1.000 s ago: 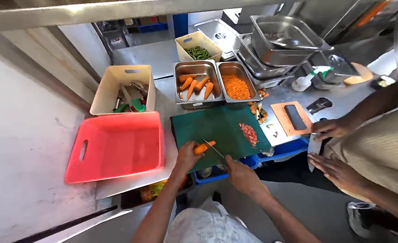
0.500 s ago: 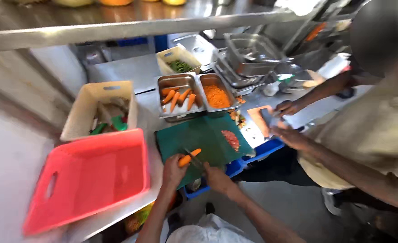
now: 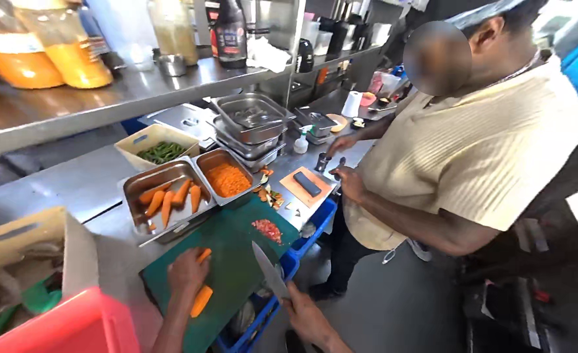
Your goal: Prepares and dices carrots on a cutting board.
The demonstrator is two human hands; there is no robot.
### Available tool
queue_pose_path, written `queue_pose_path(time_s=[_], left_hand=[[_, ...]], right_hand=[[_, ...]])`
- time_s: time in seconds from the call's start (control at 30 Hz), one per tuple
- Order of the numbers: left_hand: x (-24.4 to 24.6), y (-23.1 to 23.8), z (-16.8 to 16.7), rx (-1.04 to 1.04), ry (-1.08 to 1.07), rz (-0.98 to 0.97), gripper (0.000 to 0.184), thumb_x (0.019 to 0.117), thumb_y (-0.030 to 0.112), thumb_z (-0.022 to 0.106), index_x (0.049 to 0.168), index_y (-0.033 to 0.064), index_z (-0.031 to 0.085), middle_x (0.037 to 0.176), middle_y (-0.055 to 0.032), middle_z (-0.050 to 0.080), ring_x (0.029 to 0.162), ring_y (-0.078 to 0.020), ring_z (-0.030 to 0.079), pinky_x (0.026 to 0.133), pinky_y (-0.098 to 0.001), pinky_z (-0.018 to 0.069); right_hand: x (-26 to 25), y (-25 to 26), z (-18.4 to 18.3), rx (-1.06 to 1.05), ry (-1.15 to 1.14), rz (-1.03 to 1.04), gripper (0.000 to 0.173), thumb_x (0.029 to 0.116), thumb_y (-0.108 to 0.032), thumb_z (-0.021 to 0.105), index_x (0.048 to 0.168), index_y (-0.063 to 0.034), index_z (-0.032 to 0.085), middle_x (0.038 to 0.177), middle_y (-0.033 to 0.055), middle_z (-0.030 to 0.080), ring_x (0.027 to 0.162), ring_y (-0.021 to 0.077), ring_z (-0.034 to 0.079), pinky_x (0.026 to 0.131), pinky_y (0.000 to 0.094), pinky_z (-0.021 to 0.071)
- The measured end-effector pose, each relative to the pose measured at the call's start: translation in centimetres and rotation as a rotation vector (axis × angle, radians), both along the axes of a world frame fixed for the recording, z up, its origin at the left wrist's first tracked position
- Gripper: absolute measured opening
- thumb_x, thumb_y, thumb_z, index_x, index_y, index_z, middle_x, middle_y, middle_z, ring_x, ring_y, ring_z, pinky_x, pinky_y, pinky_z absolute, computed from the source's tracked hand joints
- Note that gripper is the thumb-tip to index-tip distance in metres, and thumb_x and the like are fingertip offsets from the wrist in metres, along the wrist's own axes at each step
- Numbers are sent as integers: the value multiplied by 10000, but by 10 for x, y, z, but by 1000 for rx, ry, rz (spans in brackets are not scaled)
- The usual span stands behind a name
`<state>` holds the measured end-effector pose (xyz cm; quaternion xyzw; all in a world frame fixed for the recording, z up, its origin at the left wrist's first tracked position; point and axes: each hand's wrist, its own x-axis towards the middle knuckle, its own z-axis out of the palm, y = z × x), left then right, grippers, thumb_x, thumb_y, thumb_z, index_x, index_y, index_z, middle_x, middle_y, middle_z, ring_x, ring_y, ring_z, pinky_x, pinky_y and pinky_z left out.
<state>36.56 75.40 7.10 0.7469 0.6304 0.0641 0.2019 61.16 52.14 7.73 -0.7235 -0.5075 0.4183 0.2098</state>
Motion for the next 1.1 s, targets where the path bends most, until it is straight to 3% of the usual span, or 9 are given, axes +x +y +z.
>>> queue_pose_path(time_s=[0.2, 0.33, 0.4, 0.47, 0.6, 0.73, 0.83, 1.0, 1.1], left_hand=[[-30, 25, -26, 65, 9, 123, 394, 947, 359, 714, 1277, 142, 713, 1285, -191, 678, 1246, -419, 603, 1025, -639, 477], [-31, -24, -17, 219, -126, 69, 525, 929, 484, 709, 1293, 106, 703, 1284, -235, 662, 1248, -481, 571, 1060, -636, 450], [-29, -54, -12, 95, -57, 14, 631, 888, 583, 712, 1323, 126, 689, 1315, -238, 646, 1267, -488, 556, 1041, -653, 460], [-27, -72, -22, -28, 35, -3, 633, 857, 537, 765, 1335, 131, 680, 1327, -228, 638, 1273, -458, 565, 1035, -639, 476], [-23, -81, -25, -55, -16, 54, 468, 913, 352, 755, 1290, 83, 686, 1282, -219, 659, 1231, -422, 610, 1033, -598, 498], [-22, -83, -14, -98, -471, 125, 429, 931, 367, 754, 1261, 98, 699, 1137, -130, 730, 1028, -281, 710, 934, -529, 576], [-19, -91, -23, -206, -679, 147, 444, 927, 358, 767, 1273, 90, 697, 1191, -102, 721, 1055, -211, 708, 957, -441, 589], [-35, -107, -56, 118, -578, 85, 305, 918, 353, 780, 1139, 144, 766, 1221, -71, 661, 925, -161, 682, 789, -357, 616], [-43, -112, -71, 216, -708, -8, 217, 933, 275, 771, 1115, 157, 777, 1168, -7, 698, 942, -90, 696, 821, -304, 631]], right_hand=[[3, -27, -10, -37, 26, -64, 410, 1066, -270, 546, 1422, -69, 508, 1086, 196, 708, 1002, 341, 710, 906, 553, 563], [-3, -33, -9, -25, 77, -94, 415, 1054, -236, 562, 1422, -54, 496, 1054, 194, 711, 958, 332, 717, 880, 547, 572], [-4, -29, -10, -25, 87, -105, 415, 1050, -231, 558, 1426, -70, 487, 1024, 184, 712, 911, 325, 722, 844, 542, 584], [-6, -24, -8, -34, 86, -94, 421, 1050, -227, 549, 1443, -91, 478, 1024, 183, 709, 896, 323, 720, 825, 539, 585], [-9, -10, -3, -65, 65, -13, 407, 1053, -232, 540, 1436, -107, 480, 1018, 178, 703, 885, 326, 714, 814, 536, 582], [-13, 0, -2, -26, 89, 6, 377, 1066, -267, 502, 1410, -112, 495, 947, 141, 699, 797, 285, 715, 762, 500, 604], [-17, 10, -1, -30, 48, 18, 419, 1075, -312, 501, 1438, -102, 495, 953, 132, 698, 792, 267, 708, 756, 482, 604], [-36, 30, 1, -111, -162, 229, 413, 1069, -290, 511, 1438, -108, 482, 1015, 149, 701, 913, 301, 710, 842, 511, 581], [-49, 41, 11, -174, -299, 349, 421, 1074, -272, 489, 1469, -131, 460, 1046, 167, 702, 964, 347, 708, 866, 543, 571]])
